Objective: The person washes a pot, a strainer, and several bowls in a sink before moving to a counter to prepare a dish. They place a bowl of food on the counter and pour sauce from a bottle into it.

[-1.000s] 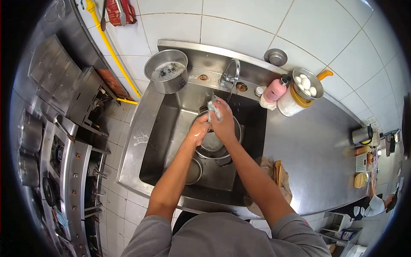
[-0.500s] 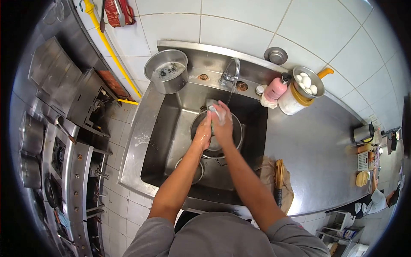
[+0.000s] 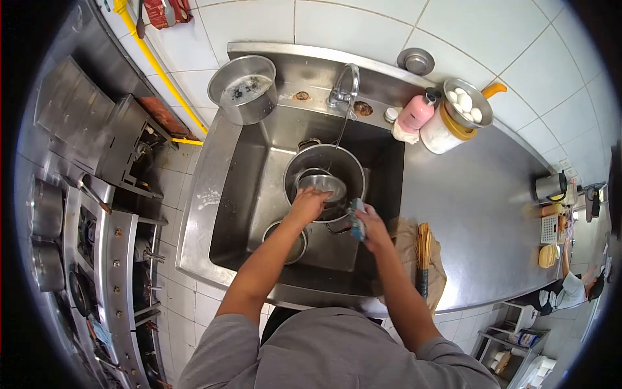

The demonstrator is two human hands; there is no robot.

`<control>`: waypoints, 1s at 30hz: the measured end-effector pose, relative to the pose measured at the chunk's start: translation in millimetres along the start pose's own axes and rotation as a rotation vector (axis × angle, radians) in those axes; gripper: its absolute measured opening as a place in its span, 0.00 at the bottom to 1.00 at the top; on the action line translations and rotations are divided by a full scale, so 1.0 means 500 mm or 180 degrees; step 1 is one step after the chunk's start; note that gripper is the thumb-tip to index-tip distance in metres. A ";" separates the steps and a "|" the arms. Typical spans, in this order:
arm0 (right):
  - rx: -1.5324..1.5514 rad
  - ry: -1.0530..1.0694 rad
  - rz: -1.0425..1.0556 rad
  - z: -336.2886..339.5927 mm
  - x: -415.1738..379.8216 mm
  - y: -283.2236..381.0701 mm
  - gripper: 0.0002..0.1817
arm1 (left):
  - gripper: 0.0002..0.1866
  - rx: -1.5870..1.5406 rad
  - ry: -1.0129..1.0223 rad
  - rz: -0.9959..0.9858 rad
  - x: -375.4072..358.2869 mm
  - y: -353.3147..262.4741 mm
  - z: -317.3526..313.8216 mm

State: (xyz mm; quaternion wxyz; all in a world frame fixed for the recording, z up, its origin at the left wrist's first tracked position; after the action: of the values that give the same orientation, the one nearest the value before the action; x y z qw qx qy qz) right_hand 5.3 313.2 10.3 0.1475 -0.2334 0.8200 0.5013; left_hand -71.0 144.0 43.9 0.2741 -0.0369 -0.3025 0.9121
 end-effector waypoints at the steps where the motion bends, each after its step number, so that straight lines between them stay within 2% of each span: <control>1: -0.0126 0.0017 -0.0078 0.020 -0.031 0.010 0.21 | 0.18 0.0621 -0.0234 -0.0319 -0.017 -0.038 0.026; 2: -0.0252 0.0037 -0.0153 0.031 -0.059 0.018 0.23 | 0.14 0.0179 -0.0509 -0.0500 -0.029 -0.066 0.090; 4: -0.0198 0.0032 -0.0208 0.040 -0.113 0.035 0.22 | 0.08 -0.0378 -0.0768 -0.0232 -0.069 0.018 0.112; 6: -0.0143 0.0021 -0.0253 0.029 -0.149 0.036 0.22 | 0.08 -0.1230 -0.1624 0.0939 -0.158 0.149 0.144; 8: -0.0299 0.0052 -0.0284 0.011 -0.173 0.023 0.21 | 0.17 -0.0901 -0.1576 0.2167 -0.240 0.330 0.086; 9: -0.0291 0.0040 -0.0286 0.005 -0.178 0.010 0.21 | 0.17 -0.0903 -0.1562 0.2165 -0.262 0.406 0.028; 11: 0.0047 0.0140 -0.0329 -0.019 -0.185 -0.020 0.21 | 0.25 0.0165 0.0505 0.3037 -0.304 0.541 -0.167; 13: -0.0010 0.0116 -0.0345 -0.032 -0.191 -0.037 0.21 | 0.29 -0.0549 0.1177 0.2818 -0.323 0.510 -0.240; 14: -0.0084 0.0126 -0.0397 -0.038 -0.196 -0.047 0.21 | 0.29 -0.0558 0.1219 0.2764 -0.322 0.489 -0.248; 16: -0.0185 0.0102 -0.0354 -0.043 -0.206 -0.056 0.20 | 0.23 0.0135 0.2064 0.2833 -0.320 0.409 -0.245; 17: -0.0177 0.0044 -0.0339 -0.036 -0.213 -0.062 0.20 | 0.23 0.0131 0.2098 0.2780 -0.303 0.397 -0.260; 19: -0.0302 0.0099 -0.0291 -0.031 -0.217 -0.070 0.20 | 0.15 0.0891 0.2403 0.2363 -0.264 0.376 -0.284; 23: -0.0210 -0.0064 -0.0124 -0.012 -0.235 -0.064 0.21 | 0.14 0.1179 0.2393 0.1871 -0.228 0.318 -0.301; 25: -0.0307 -0.0111 -0.0166 -0.013 -0.246 -0.059 0.21 | 0.15 0.0779 0.2077 0.1527 -0.228 0.315 -0.319; 27: -0.0462 -0.0152 -0.0220 -0.001 -0.246 -0.065 0.25 | 0.16 0.0621 0.1871 0.0955 -0.216 0.262 -0.316; 30: -0.0512 -0.0045 -0.0180 -0.029 -0.246 -0.027 0.26 | 0.17 0.0472 0.1917 0.0783 -0.225 0.250 -0.311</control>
State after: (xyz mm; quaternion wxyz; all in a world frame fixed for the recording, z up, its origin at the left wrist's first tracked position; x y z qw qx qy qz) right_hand 116.5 324.0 65.4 0.1482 -0.2640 0.7691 0.5629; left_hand 1.1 84.5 -165.5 0.2410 -0.3211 -0.1340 0.9060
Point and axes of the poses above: each hand's wrist, its own x-axis towards the middle knuckle, its own z-axis out of the back of the hand, y = z × x, the point moved 10 cm from there along x, towards the middle knuckle, and after that the axes turned 10 degrees about y, right-handed, at the moved point
